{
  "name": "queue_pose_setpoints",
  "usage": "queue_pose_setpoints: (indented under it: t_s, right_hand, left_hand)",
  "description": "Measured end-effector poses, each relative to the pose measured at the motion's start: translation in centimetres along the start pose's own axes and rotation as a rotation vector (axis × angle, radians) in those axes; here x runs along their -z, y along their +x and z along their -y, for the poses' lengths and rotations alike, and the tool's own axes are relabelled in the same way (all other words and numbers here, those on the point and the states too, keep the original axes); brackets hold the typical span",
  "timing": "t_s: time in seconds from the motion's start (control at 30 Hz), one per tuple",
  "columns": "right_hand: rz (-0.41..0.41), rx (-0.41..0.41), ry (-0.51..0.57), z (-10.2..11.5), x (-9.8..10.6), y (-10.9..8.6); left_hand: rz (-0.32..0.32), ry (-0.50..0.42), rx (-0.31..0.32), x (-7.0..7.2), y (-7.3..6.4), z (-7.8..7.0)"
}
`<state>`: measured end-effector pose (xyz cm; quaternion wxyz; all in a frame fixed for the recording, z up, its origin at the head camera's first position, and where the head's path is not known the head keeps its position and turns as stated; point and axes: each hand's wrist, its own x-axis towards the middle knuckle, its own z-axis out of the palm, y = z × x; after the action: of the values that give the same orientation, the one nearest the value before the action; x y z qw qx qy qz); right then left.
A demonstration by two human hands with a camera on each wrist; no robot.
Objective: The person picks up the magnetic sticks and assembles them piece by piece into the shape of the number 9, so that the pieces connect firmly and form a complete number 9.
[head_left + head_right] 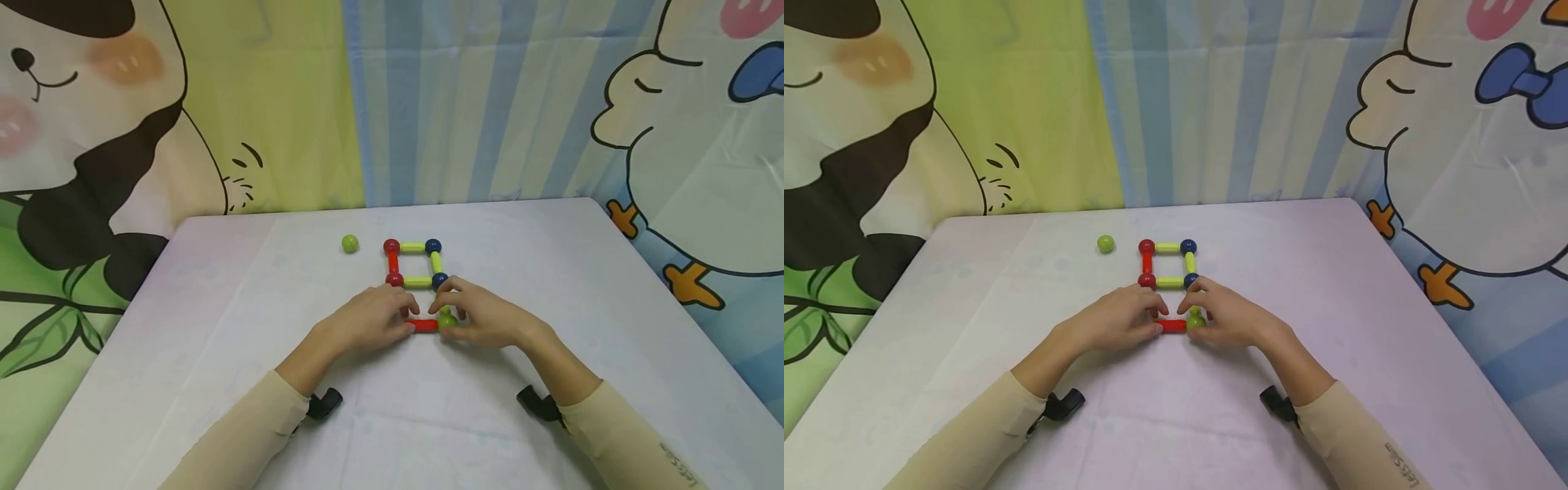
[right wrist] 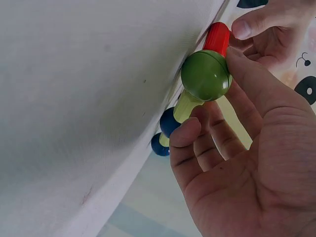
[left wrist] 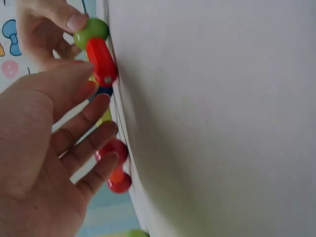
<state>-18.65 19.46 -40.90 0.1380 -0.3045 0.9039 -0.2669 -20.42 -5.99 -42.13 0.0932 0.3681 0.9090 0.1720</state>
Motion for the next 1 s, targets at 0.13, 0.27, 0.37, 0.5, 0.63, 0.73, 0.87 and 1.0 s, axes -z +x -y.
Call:
queue_pose_setpoints:
  t_s: [0.13, 0.27, 0.37, 0.5, 0.63, 0.73, 0.87, 1.0]
  right_hand:
    - [0.011, -0.004, -0.001, 0.2, 0.1, 0.2]
    - [0.021, -0.001, -0.012, 0.4, 0.2, 0.4]
    - [0.019, 0.022, -0.031, 0.5, 0.2, 0.6]
    - [0.017, 0.039, -0.06, 0.6, 0.0, 0.9]
    - [0.024, 0.014, -0.072, 0.7, -0.2, 1.1]
    - [0.025, 0.007, -0.076, 0.9, -0.4, 1.3]
    - [0.02, 0.012, -0.084, 1.0, -0.6, 1.5]
    - [0.023, 0.0, -0.088, 1.0, -0.8, 1.6]
  left_hand:
    - [-0.021, -0.042, 0.035, 0.7, -0.3, 1.2]
    - [-0.043, -0.075, 0.094, 1.6, -0.4, 2.6]
    - [-0.085, -0.103, 0.116, 2.3, -0.4, 3.7]
    - [-0.159, -0.129, 0.11, 3.0, -0.2, 5.2]
    - [-0.19, -0.153, 0.13, 3.3, 0.1, 6.6]
    - [-0.202, -0.167, 0.155, 3.8, 0.1, 7.8]
    - [-0.244, -0.184, 0.174, 4.6, 0.1, 9.3]
    - [-0.281, -0.183, 0.183, 4.8, 0.3, 10.4]
